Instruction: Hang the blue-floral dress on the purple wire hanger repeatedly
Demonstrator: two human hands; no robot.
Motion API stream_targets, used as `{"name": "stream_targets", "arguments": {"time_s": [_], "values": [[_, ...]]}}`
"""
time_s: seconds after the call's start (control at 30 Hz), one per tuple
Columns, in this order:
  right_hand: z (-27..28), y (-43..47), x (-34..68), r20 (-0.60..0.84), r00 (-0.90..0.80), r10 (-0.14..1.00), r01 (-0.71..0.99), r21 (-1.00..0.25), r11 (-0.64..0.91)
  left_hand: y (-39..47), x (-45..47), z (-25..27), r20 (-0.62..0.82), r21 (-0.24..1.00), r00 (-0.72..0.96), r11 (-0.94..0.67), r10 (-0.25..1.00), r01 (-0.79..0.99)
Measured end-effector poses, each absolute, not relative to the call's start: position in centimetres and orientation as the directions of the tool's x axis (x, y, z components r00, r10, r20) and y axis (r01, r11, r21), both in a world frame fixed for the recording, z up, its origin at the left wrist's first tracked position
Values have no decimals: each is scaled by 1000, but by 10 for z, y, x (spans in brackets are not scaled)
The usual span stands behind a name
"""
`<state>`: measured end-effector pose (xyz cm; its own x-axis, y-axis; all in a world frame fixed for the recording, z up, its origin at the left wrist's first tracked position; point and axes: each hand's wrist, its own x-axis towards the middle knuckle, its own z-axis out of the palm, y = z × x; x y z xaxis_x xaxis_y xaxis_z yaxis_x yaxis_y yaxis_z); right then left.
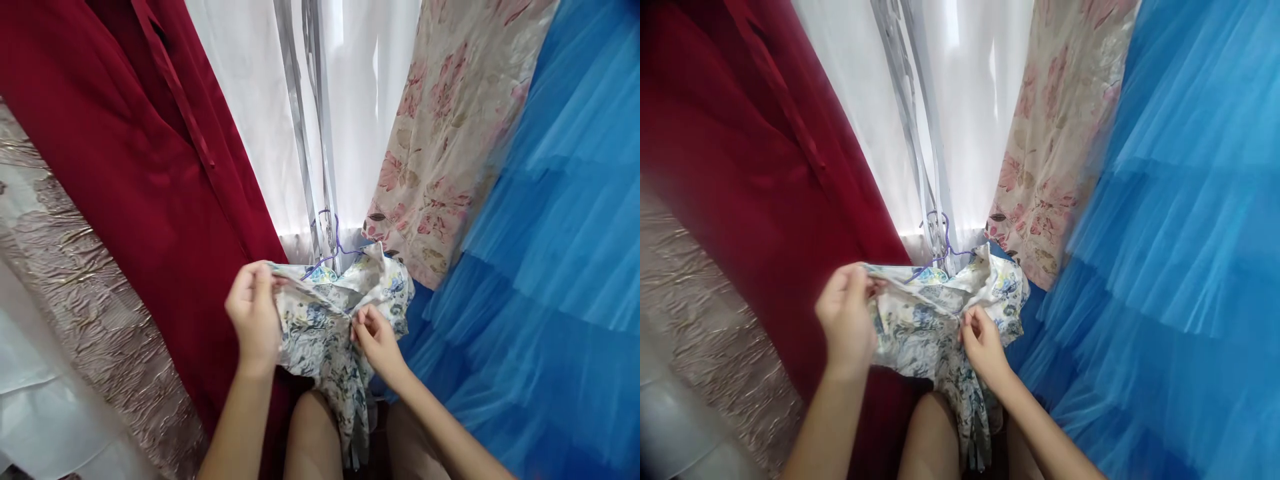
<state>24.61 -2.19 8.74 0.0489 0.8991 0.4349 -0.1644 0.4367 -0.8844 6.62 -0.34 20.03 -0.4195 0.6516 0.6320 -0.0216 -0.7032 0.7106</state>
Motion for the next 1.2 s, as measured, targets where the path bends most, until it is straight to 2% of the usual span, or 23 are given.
{"name": "stream_targets", "arguments": {"time_s": [0.1, 0.17, 0.2, 0.27, 0.43, 0.53, 0.6, 0.73, 0.8, 0.87, 1.0, 1.1, 1.2], "values": [[67, -53, 252, 393, -72, 917, -98, -918, 385, 6, 10, 186, 244, 728, -519, -508, 819, -459], [58, -72, 255, 370, -157, 916, -29, -928, 370, 8, -18, 163, -65, 689, -509, -331, 858, -645], [54, -78, 256, 359, -190, 914, -2, -931, 366, 9, -26, 149, -151, 681, -493, -271, 857, -680], [45, -84, 258, 322, -230, 918, 24, -941, 336, 9, -31, 117, -256, 677, -461, -183, 850, -713], [28, -68, 270, 250, -241, 938, 81, -958, 277, 0, 8, 45, -396, 658, -312, 30, 864, -753], [26, -46, 284, 261, -210, 942, 111, -951, 289, -14, 41, 22, -363, 674, -173, 130, 915, -728], [27, -28, 296, 248, -102, 963, 95, -962, 257, -25, 60, 16, -284, 716, -101, 141, 953, -684], [23, 2, 328, 46, 187, 981, 61, -998, 35, -44, 86, 23, -58, 859, -40, 30, 997, -511], [15, 6, 341, -72, 224, 972, 59, -994, -88, -50, 93, 28, 42, 896, 15, -31, 999, -444], [4, 2, 347, -168, 154, 974, 75, -981, -181, -53, 98, 31, 94, 911, 64, -60, 993, -408], [-13, -21, 335, -314, -165, 935, 150, -945, -291, -63, 106, 32, 156, 923, 172, -81, 973, -376], [-8, -37, 312, -285, -289, 914, 107, -958, -265, -80, 121, 30, 243, 940, 343, -133, 907, -313], [7, -48, 290, -253, -347, 903, -8, -962, -273, -102, 141, 24, 272, 961, 452, -220, 849, -166]]}}
